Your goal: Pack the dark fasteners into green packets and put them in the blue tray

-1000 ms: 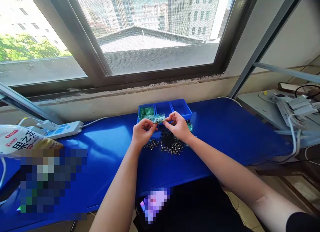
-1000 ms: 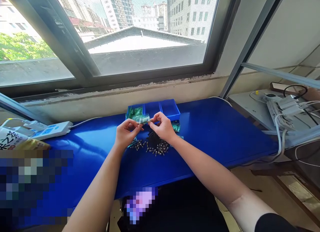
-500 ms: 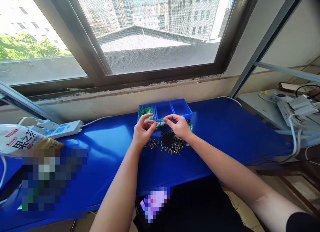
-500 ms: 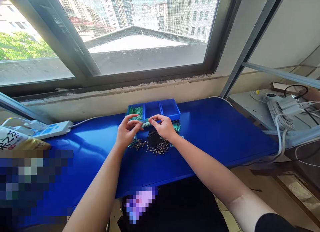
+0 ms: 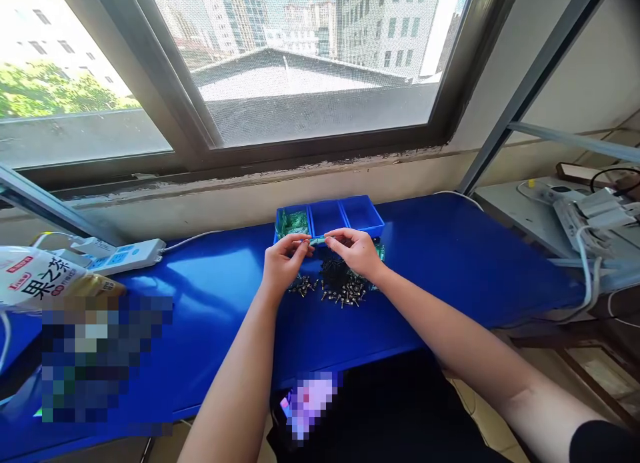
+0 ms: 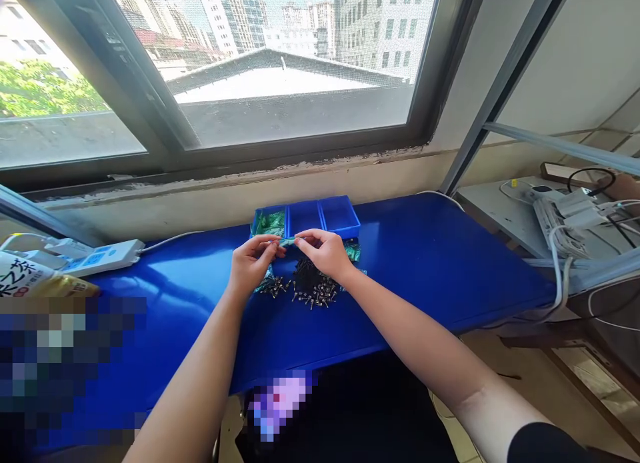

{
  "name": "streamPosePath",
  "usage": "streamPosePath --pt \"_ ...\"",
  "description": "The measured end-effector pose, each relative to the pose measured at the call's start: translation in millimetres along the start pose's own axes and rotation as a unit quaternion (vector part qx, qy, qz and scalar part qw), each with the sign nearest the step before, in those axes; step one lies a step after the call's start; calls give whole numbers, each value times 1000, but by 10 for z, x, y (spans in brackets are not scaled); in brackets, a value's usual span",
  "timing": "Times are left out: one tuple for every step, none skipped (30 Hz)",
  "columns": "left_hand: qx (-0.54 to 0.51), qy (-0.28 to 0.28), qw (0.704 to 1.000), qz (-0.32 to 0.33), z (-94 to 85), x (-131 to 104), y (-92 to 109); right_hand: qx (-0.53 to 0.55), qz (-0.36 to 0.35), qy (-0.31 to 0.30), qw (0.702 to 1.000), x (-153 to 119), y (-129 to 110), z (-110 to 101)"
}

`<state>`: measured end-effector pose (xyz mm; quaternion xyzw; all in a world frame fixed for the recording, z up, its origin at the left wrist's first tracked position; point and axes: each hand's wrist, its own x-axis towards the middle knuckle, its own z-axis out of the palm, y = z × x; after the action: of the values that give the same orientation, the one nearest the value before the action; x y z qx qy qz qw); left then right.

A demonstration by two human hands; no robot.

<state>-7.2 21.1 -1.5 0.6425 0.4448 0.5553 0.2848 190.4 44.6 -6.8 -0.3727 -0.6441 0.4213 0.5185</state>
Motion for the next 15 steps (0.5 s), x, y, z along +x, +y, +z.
streamPosePath --pt "-8 1 1000 0 -2 -1 8 0 -3 2 1000 -7 -22 1" --pt "-14 1 1000 0 -5 -2 15 -4 -4 7 1000 -12 -44 2" --pt "-17 3 1000 2 -7 -2 18 -10 -6 14 1000 -17 -65 1" --pt "-17 5 1000 4 -7 -3 17 -16 -11 22 1000 -19 -81 -1" --pt "-16 7 1000 8 -6 -3 13 -22 -18 30 999 -20 -91 -4" --pt "-14 9 1000 13 -4 -3 5 -28 -27 37 999 -17 -95 -8" --pt "-10 12 1000 19 0 -3 -5 -31 -35 42 998 -13 -91 -11" --pt "-5 13 1000 25 4 -3 -16 -33 -42 45 998 -7 -80 -15" --pt "2 13 999 31 7 -3 -27 -34 -46 46 997 -1 -64 -18" --pt "8 13 999 37 9 -3 -36 -34 -48 47 997 4 -44 -19" --pt "15 13 999 42 9 -3 -42 -34 -48 47 997 9 -24 -20" --pt "22 14 999 45 7 -2 -46 -34 -47 45 997 12 -6 -19" --pt "28 16 998 48 5 -1 -47 -34 -46 42 997 13 9 -17" --pt "31 18 998 49 2 0 -46 -34 -44 38 998 12 19 -14" --pt "33 22 998 50 0 2 -43 -34 -43 32 998 10 25 -11"
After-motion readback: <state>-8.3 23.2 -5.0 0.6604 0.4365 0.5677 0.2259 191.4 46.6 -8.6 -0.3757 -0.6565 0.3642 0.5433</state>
